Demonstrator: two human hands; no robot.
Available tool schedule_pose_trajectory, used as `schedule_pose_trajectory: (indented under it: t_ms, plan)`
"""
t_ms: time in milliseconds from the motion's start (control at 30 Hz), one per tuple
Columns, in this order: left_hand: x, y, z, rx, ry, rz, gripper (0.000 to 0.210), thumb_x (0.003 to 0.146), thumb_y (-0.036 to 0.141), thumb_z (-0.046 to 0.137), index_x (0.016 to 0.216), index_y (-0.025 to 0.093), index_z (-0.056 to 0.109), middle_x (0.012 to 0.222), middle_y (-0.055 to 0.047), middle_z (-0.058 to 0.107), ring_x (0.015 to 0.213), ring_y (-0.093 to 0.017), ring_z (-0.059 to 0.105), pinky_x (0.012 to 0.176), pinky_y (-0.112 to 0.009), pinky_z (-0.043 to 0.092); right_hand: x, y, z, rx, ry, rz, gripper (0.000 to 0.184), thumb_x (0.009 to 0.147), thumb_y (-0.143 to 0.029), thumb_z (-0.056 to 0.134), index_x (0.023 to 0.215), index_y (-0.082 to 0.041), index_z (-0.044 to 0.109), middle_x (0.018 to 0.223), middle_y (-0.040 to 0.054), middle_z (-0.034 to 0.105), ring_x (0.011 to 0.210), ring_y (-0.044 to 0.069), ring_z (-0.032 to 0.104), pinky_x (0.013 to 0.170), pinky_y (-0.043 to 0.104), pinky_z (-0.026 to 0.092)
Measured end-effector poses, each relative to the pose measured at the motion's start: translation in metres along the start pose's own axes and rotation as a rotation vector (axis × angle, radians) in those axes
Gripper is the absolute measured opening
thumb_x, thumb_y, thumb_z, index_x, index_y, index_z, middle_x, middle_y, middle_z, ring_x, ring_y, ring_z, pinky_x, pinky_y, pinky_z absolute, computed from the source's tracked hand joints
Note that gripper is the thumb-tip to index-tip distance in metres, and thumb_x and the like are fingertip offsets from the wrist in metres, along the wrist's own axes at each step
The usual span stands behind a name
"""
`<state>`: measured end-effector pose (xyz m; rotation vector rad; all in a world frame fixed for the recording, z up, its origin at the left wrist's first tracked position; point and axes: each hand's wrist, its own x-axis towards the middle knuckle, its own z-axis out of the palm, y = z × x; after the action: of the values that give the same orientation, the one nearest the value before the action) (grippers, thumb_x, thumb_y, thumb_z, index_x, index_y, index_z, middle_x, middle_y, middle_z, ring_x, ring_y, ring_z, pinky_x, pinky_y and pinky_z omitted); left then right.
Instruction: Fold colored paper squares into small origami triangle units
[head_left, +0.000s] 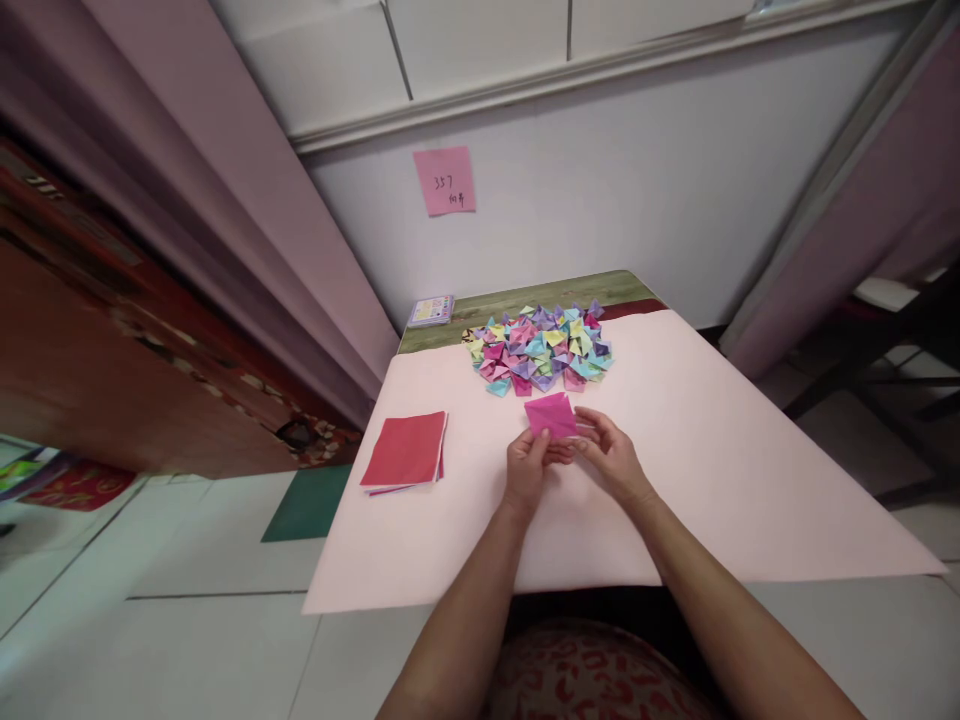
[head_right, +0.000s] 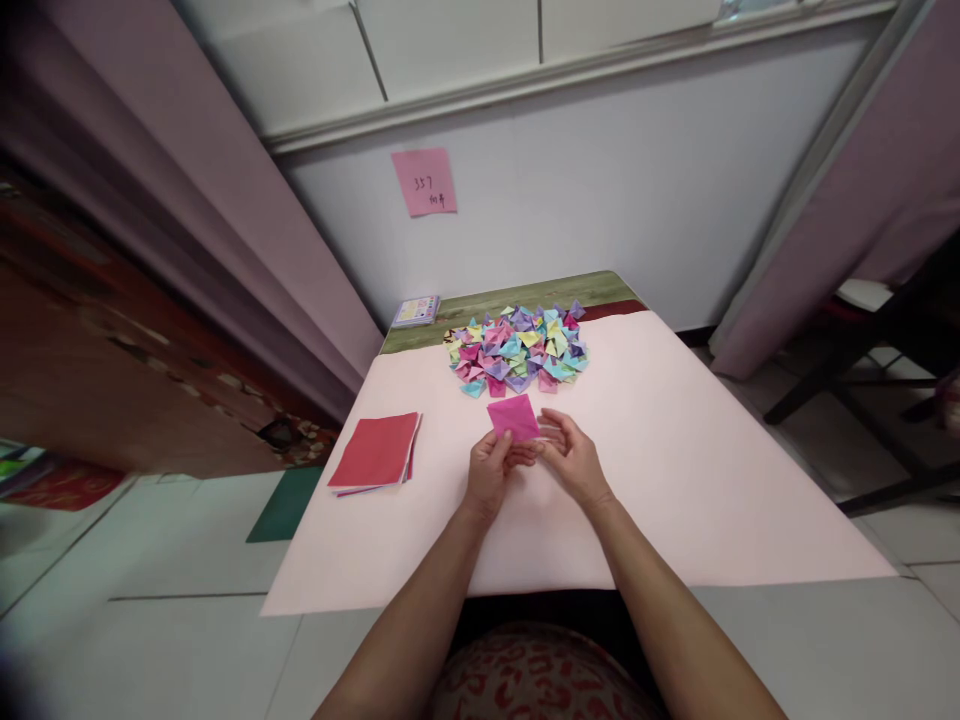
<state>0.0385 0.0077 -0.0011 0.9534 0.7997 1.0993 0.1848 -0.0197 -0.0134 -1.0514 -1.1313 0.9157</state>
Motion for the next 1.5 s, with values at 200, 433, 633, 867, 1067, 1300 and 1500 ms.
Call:
schedule_pose_trajectory:
  t_ms: [200,433,633,867,1067,1300,1500]
  plan:
    - [-0.004,-0.002,-0.002,0.21,-0.072,0.066,0.034,0.08,0.044,0.07,0.088,0.011,0.073,0.071,-0.006,0.071,0.064,-0.015,0.066,0.068,-0.029,0.055,-0.002,-0.004,0.003,0.045,0.019,0.095,0.024,0.081,-0.043,0.071,0.077,-0.019,0.067,0.073,0.0009,0.068,0.065,0.016,0.061,0.062,0.029,0.052]
    - [-0.003,0.003,0.003,0.081,0.0,0.001,0.04,0.07,0.041,0.079,0.096,0.011,0.07,0.082,-0.006,0.073,0.067,-0.016,0.066,0.062,-0.03,0.057,-0.005,-0.007,0.004,-0.069,-0.02,0.102,0.027,0.078,-0.045,0.071,0.073,-0.019,0.065,0.065,-0.0011,0.064,0.057,0.014,0.057,0.054,0.026,0.047]
    - [-0.004,0.002,0.002,0.03,0.017,-0.049,0.042,0.066,0.037,0.082,0.096,0.01,0.069,0.076,-0.005,0.072,0.064,-0.016,0.067,0.06,-0.03,0.059,-0.004,-0.001,0.006,0.016,0.095,0.136,0.029,0.075,-0.046,0.075,0.083,-0.019,0.065,0.067,0.0008,0.064,0.055,0.014,0.057,0.05,0.026,0.048]
    - [-0.004,0.003,0.001,0.05,0.021,-0.075,0.045,0.065,0.039,0.082,0.096,0.009,0.069,0.076,-0.007,0.073,0.063,-0.018,0.068,0.052,-0.028,0.058,-0.004,-0.003,0.004,-0.173,0.141,-0.051,0.051,0.075,-0.043,0.075,0.121,-0.024,0.064,0.11,0.0074,0.065,0.074,0.016,0.063,0.061,0.03,0.058]
    - [-0.003,0.003,0.002,0.023,0.039,-0.072,0.045,0.065,0.039,0.082,0.096,0.009,0.069,0.079,-0.007,0.073,0.066,-0.018,0.069,0.057,-0.03,0.061,-0.005,-0.011,0.002,-0.337,0.135,-0.219,0.035,0.081,-0.038,0.072,0.115,-0.028,0.069,0.131,0.0092,0.055,0.101,0.022,0.063,0.074,0.035,0.06]
    - [-0.003,0.001,0.0,0.024,0.033,-0.063,0.046,0.068,0.043,0.081,0.098,0.01,0.07,0.086,-0.009,0.074,0.069,-0.019,0.071,0.06,-0.033,0.062,-0.006,-0.014,0.003,-0.344,0.169,-0.265,0.023,0.082,-0.036,0.071,0.104,-0.027,0.072,0.131,0.0089,0.055,0.108,0.024,0.062,0.074,0.037,0.061]
    - [-0.003,0.002,0.001,0.036,0.032,-0.058,0.046,0.066,0.043,0.081,0.095,0.01,0.07,0.079,-0.008,0.073,0.064,-0.018,0.069,0.058,-0.032,0.061,-0.006,-0.013,-0.001,-0.344,0.116,-0.301,0.014,0.088,-0.033,0.063,0.087,-0.023,0.072,0.122,0.0108,0.061,0.113,0.027,0.06,0.09,0.043,0.054]
